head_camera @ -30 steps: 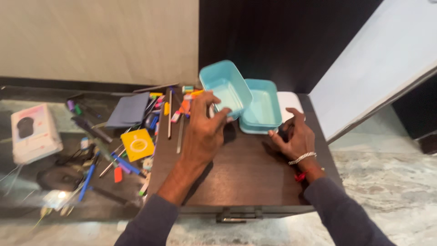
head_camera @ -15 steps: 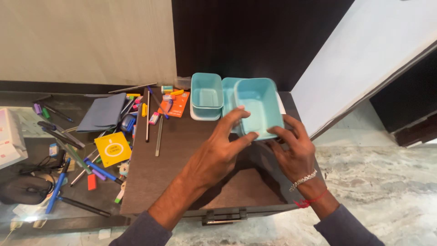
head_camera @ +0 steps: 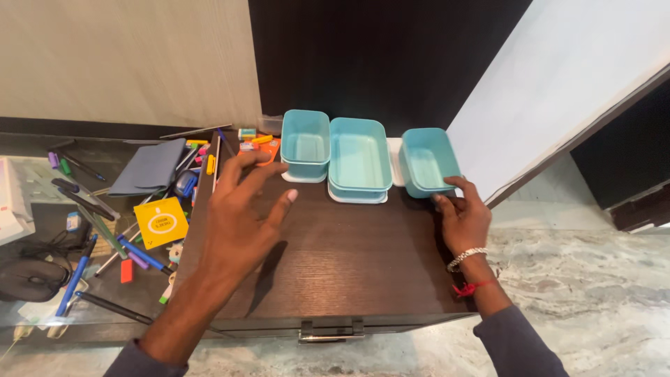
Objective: The person organizes books and plastic containers on a desk. They stack books, flip through pages, and place the stack into a drawer. Then they arrange white lids and blue containers on the desk surface.
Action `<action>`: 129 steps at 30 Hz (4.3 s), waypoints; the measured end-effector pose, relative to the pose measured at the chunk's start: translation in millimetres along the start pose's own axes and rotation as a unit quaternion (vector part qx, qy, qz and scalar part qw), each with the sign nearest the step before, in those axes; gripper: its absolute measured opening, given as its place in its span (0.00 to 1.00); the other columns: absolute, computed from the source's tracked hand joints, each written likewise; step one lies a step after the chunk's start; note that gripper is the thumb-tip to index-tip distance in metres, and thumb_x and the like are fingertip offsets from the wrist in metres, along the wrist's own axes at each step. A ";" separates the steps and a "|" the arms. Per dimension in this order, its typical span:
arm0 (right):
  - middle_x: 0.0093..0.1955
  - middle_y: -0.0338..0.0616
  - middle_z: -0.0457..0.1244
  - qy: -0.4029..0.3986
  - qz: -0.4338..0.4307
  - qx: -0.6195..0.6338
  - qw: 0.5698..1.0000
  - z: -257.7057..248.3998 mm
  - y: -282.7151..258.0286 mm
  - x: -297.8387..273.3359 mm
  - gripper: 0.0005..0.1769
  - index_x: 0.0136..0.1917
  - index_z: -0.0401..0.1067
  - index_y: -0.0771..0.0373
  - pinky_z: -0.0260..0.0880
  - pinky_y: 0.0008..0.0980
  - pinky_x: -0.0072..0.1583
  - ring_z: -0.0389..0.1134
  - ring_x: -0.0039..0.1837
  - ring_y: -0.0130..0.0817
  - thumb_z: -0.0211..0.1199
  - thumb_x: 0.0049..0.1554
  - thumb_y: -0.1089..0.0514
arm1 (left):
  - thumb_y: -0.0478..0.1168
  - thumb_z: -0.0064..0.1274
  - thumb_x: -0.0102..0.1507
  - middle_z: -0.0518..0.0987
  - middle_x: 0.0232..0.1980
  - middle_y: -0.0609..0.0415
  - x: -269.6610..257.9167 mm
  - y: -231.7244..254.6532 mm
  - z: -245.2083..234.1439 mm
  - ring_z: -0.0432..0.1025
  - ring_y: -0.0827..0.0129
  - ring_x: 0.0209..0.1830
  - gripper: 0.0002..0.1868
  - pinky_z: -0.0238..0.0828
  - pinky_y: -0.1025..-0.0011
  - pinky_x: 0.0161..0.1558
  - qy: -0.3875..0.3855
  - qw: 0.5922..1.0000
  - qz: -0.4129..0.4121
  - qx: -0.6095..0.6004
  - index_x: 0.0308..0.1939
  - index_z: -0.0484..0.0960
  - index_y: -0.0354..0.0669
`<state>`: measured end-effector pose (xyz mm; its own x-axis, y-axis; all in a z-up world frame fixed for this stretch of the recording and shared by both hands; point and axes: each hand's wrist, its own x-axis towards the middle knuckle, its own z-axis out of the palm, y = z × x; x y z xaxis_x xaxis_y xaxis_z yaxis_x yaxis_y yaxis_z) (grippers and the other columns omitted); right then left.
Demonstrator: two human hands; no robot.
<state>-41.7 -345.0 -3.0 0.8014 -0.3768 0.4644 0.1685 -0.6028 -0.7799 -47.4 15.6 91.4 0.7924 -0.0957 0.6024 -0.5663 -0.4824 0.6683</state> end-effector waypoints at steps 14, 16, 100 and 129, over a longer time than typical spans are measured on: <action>0.48 0.49 0.66 0.076 -0.010 -0.144 0.987 17.7 -21.1 -8.4 0.23 0.57 0.67 0.68 0.74 0.37 0.46 0.72 0.43 0.41 0.72 0.57 0.53 | 0.36 0.66 0.55 0.78 0.51 0.48 -66.2 -67.5 15.2 0.78 0.61 0.47 0.19 0.76 0.68 0.45 -0.033 0.979 -0.202 0.022 0.50 0.83 0.39; 0.49 0.48 0.66 0.039 -0.049 -0.193 0.979 18.8 -21.5 -11.7 0.17 0.51 0.72 0.65 0.74 0.39 0.51 0.72 0.47 0.44 0.72 0.57 0.53 | 0.37 0.65 0.56 0.79 0.50 0.49 -69.1 -67.9 19.9 0.78 0.59 0.45 0.18 0.75 0.66 0.48 -0.065 0.980 -0.189 0.019 0.49 0.83 0.39; 0.32 0.42 0.65 -0.134 -0.018 -0.255 0.957 88.9 -90.6 -68.3 0.16 0.37 0.74 0.60 0.68 0.41 0.41 0.68 0.35 0.41 0.71 0.53 0.46 | 0.35 0.68 0.54 0.84 0.47 0.49 -19.7 -222.4 -145.0 0.78 0.70 0.44 0.20 0.77 0.74 0.45 0.291 0.900 -0.305 -0.108 0.50 0.84 0.37; 0.31 0.42 0.65 -0.155 0.021 -0.303 0.940 92.7 -92.5 -66.8 0.18 0.38 0.72 0.59 0.69 0.44 0.43 0.69 0.37 0.44 0.67 0.55 0.43 | 0.37 0.62 0.57 0.86 0.39 0.50 -30.9 -247.3 -84.7 0.80 0.65 0.38 0.26 0.74 0.66 0.47 0.140 0.932 -0.333 0.028 0.60 0.80 0.46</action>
<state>-57.6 -198.9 -0.7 0.9444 -0.2435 0.2207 -0.1505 -0.9174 -0.3683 49.0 211.6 -55.5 0.8693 0.4687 0.1567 0.0497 -0.3984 0.9159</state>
